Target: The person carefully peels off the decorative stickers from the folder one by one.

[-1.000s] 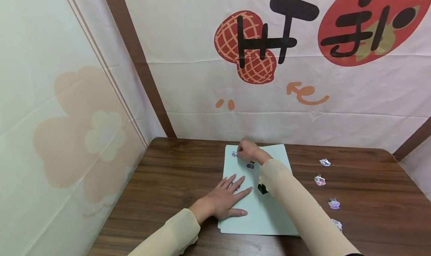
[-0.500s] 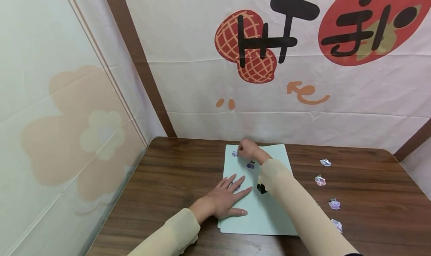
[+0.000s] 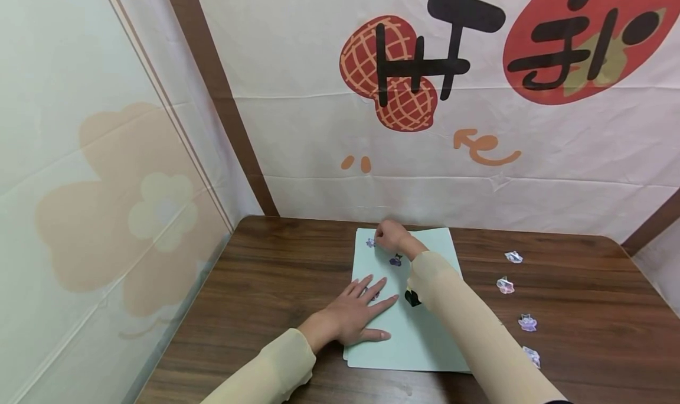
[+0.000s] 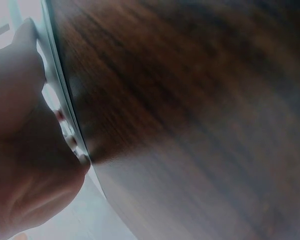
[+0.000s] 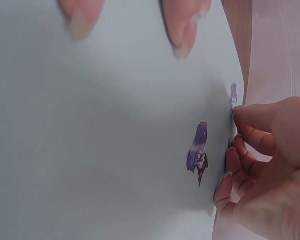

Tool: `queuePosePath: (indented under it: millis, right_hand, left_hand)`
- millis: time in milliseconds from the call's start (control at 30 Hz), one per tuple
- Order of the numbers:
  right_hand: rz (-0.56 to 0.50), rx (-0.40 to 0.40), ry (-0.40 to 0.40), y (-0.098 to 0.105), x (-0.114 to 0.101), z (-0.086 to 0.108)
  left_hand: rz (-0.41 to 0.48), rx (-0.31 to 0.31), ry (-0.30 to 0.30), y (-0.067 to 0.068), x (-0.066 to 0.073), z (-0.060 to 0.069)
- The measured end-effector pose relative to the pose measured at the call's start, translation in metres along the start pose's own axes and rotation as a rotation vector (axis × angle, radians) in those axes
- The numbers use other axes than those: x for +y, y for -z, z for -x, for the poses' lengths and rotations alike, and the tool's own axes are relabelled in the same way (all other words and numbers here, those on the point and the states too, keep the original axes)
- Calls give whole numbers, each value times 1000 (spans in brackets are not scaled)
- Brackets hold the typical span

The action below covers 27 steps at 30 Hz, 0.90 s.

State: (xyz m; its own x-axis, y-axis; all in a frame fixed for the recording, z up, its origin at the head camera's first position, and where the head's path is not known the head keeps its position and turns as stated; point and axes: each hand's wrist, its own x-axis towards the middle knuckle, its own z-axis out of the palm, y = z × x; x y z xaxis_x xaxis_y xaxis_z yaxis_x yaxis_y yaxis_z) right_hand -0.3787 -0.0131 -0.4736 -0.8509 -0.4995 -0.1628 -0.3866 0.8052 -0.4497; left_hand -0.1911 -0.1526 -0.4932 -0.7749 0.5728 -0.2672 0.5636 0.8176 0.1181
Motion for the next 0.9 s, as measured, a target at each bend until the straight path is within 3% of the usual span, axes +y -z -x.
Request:
queuePosePath:
  millis: [367, 900]
  right_hand:
    - [-20, -3, 5, 0, 2, 0]
    - [-37, 11, 25, 1, -1, 4]
  left_hand:
    - [10, 4, 4, 1, 1, 1]
    - [56, 7, -12, -9, -5, -4]
